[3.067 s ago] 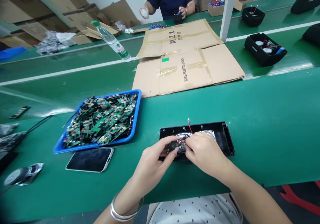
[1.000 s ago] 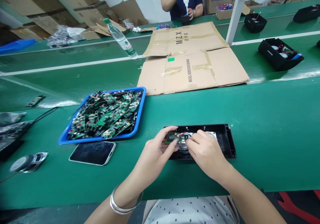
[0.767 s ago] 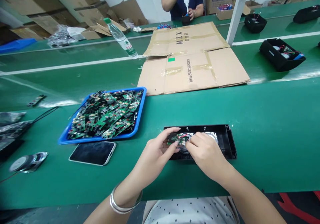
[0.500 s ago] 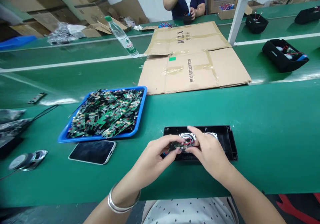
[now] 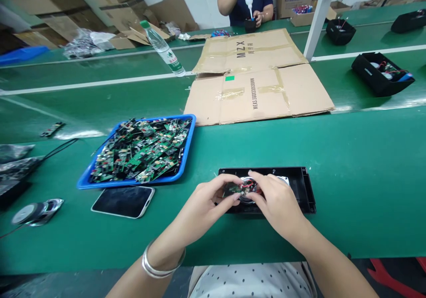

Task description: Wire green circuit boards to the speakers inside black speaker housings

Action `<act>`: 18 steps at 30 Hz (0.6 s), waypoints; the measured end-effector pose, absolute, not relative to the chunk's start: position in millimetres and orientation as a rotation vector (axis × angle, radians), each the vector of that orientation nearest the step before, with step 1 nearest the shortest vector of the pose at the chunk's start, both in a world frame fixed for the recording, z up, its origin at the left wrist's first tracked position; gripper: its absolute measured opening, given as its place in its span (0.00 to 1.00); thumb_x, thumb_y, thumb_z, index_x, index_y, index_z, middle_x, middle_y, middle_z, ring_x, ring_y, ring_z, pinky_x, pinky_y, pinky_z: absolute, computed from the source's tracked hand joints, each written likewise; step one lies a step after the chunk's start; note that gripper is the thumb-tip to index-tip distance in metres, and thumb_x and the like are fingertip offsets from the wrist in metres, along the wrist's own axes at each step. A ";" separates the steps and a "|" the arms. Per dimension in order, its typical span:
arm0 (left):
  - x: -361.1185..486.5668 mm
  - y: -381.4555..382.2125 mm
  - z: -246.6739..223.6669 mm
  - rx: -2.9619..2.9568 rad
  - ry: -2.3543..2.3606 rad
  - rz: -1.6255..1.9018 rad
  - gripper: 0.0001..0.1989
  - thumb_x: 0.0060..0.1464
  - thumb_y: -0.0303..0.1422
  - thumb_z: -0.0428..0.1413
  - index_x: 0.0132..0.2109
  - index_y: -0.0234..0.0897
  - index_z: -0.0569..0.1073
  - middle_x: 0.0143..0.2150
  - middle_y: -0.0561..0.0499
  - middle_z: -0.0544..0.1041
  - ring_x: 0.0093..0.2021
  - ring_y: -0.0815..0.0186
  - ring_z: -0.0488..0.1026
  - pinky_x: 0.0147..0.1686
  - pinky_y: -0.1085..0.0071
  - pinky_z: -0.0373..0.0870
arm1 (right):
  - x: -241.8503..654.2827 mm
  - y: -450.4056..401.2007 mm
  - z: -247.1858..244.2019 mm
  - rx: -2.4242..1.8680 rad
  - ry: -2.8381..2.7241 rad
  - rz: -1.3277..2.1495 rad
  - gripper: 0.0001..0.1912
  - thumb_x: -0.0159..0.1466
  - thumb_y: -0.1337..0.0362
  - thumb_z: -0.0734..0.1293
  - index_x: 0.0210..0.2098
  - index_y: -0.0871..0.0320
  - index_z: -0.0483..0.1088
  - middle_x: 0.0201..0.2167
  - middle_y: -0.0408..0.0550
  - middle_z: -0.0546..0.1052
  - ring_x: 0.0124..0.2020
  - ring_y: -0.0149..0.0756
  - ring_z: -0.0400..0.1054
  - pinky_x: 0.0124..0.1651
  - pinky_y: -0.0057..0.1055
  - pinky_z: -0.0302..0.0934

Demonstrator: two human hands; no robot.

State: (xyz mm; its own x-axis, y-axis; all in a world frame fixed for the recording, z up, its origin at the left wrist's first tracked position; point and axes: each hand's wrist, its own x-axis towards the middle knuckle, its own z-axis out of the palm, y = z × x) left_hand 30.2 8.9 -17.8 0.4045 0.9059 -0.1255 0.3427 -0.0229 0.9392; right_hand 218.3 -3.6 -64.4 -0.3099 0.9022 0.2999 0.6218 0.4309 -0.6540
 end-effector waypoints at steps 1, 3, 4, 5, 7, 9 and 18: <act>28.8 11.2 -16.6 1.506 1.154 0.645 0.10 0.53 0.29 0.56 0.44 0.39 0.70 0.36 0.52 0.78 0.30 0.68 0.77 0.31 0.72 0.75 | 219.1 -3.0 -63.6 -1.293 -1.981 0.574 0.17 0.68 0.57 0.59 0.52 0.59 0.63 0.33 0.49 0.72 0.30 0.35 0.66 0.33 0.33 0.65; 25.9 16.7 -15.4 1.356 1.204 0.632 0.12 0.48 0.33 0.61 0.39 0.37 0.69 0.29 0.53 0.77 0.26 0.66 0.76 0.25 0.73 0.74 | 221.3 -2.1 -61.5 -1.313 -1.889 0.552 0.18 0.67 0.55 0.61 0.52 0.58 0.63 0.36 0.50 0.71 0.34 0.37 0.66 0.36 0.33 0.66; 24.7 19.5 -15.6 1.311 1.233 0.626 0.12 0.47 0.35 0.62 0.35 0.36 0.68 0.25 0.53 0.76 0.24 0.66 0.76 0.22 0.75 0.72 | 222.5 -1.9 -60.4 -1.315 -1.876 0.518 0.18 0.66 0.54 0.61 0.51 0.57 0.63 0.40 0.52 0.71 0.39 0.39 0.66 0.40 0.36 0.66; 23.8 22.0 -16.4 1.291 1.267 0.619 0.13 0.48 0.38 0.61 0.31 0.36 0.66 0.22 0.54 0.75 0.21 0.67 0.74 0.18 0.76 0.69 | 223.8 -1.9 -59.4 -1.306 -1.889 0.477 0.19 0.66 0.52 0.61 0.51 0.57 0.63 0.44 0.54 0.69 0.45 0.42 0.65 0.46 0.40 0.65; 22.4 26.0 -18.9 1.304 1.323 0.597 0.17 0.52 0.44 0.56 0.26 0.36 0.62 0.17 0.55 0.72 0.15 0.71 0.69 0.13 0.79 0.62 | 226.4 -2.5 -57.4 -1.258 -1.989 0.420 0.25 0.64 0.46 0.61 0.54 0.57 0.62 0.54 0.57 0.63 0.57 0.50 0.56 0.55 0.49 0.58; 21.4 28.5 -21.4 1.337 1.354 0.579 0.21 0.57 0.46 0.49 0.24 0.36 0.62 0.16 0.55 0.70 0.12 0.73 0.66 0.11 0.80 0.57 | 228.6 -3.3 -55.8 -1.207 -2.164 0.409 0.38 0.59 0.40 0.63 0.59 0.57 0.56 0.63 0.59 0.50 0.64 0.56 0.43 0.59 0.56 0.52; 12.2 27.7 -22.1 1.333 1.298 0.570 0.21 0.59 0.46 0.44 0.27 0.35 0.65 0.18 0.54 0.71 0.13 0.74 0.64 0.13 0.80 0.56 | 246.1 -4.6 -64.5 -1.391 -2.638 0.160 0.45 0.48 0.62 0.73 0.62 0.50 0.52 0.61 0.53 0.56 0.61 0.54 0.49 0.61 0.56 0.46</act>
State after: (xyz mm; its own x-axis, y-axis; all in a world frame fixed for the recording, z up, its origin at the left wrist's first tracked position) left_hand 12.2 27.7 -22.1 0.2746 0.8970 -0.3464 0.3524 0.2413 0.9042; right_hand 246.1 -4.6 -64.5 -0.5570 0.8260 0.0866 0.8094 0.5633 -0.1661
